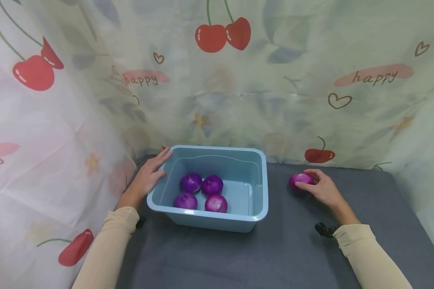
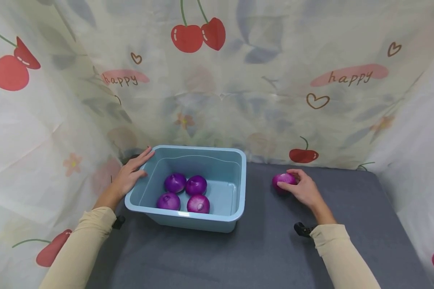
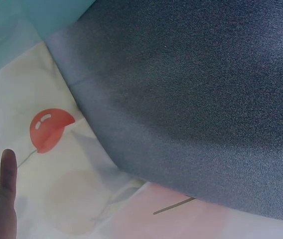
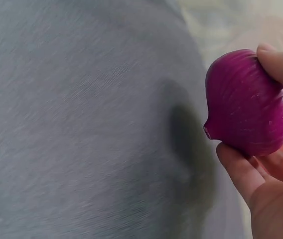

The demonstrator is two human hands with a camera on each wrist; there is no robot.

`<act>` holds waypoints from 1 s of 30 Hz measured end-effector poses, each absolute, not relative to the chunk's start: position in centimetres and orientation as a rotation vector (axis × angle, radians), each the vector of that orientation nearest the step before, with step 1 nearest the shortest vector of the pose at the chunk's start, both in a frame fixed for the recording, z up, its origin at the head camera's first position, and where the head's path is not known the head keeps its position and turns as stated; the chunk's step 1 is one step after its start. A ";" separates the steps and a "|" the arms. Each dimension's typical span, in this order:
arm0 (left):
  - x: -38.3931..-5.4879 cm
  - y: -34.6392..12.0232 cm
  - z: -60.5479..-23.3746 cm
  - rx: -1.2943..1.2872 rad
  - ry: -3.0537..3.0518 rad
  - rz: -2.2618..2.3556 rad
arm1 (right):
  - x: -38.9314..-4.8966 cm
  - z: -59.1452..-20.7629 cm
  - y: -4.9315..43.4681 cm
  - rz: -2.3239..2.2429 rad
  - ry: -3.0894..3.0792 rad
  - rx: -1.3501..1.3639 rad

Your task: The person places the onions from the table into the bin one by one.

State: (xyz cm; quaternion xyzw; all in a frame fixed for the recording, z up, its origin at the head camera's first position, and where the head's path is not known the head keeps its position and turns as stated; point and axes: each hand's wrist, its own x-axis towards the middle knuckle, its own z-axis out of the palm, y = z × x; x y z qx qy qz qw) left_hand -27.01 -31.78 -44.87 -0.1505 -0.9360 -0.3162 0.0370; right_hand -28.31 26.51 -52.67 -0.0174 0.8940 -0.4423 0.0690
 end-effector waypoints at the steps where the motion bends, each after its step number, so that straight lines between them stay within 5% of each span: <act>1: -27.0 -31.8 -44.9 -0.460 -2.872 -0.972 | -28.3 -52.1 26.4 -1.346 2.686 -0.061; 21: -27.2 -31.9 -45.0 -0.426 -2.896 -0.960 | -29.2 -38.7 20.3 -1.449 2.692 -0.506; 30: -27.1 -32.0 -45.0 -0.440 -2.892 -0.961 | -29.4 -35.5 15.4 -1.464 2.528 -0.749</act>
